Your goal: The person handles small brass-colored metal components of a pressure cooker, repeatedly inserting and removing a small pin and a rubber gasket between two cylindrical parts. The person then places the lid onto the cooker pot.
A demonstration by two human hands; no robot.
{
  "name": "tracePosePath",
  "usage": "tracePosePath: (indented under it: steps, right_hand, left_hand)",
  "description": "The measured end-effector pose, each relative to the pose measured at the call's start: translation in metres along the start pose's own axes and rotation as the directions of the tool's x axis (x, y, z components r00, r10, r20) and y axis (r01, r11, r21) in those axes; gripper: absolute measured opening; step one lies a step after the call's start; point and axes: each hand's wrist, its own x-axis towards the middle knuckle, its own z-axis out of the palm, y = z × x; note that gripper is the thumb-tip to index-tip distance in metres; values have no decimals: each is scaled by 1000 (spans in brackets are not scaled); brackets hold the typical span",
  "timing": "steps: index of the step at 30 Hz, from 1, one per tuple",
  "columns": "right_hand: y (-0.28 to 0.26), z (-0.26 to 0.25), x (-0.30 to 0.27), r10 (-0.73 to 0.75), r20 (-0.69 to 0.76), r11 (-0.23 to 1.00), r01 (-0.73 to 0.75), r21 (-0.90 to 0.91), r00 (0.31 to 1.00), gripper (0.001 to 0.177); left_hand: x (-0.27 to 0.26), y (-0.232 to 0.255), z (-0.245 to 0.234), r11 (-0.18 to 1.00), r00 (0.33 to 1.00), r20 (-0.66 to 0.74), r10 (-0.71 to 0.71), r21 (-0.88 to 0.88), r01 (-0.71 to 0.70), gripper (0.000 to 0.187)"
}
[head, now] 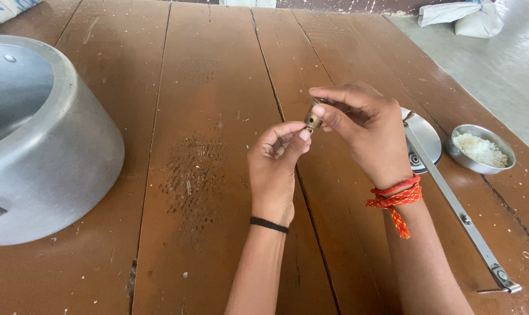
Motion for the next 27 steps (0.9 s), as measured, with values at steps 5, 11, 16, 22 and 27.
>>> tracePosePath:
  steps: [5,11,16,22,27]
  right_hand:
    - [0,0,0,-13,2,1000,13,3,1000,25]
    - [0,0,1,-13,3,1000,14,-3,1000,24]
    - [1,1,0,-13,4,1000,13,20,1000,24]
    - [1,0,0,-16,10,1000,16,-1,1000,24]
    - [2,0,-1,-29,9,999,29,21,1000,24]
  left_hand:
    - [-2,3,1,998,1000,23,-1,-69,2,13]
    - [-2,9,3,991,995,34,-94,-90,97,14]
    - [-3,5,0,969,991,67,-119,-211,130,16]
    - [0,-3,-3,951,990,85,-116,-279,135,18]
    - [-1,-7,-5,934,987,102,-125,-322,152,20]
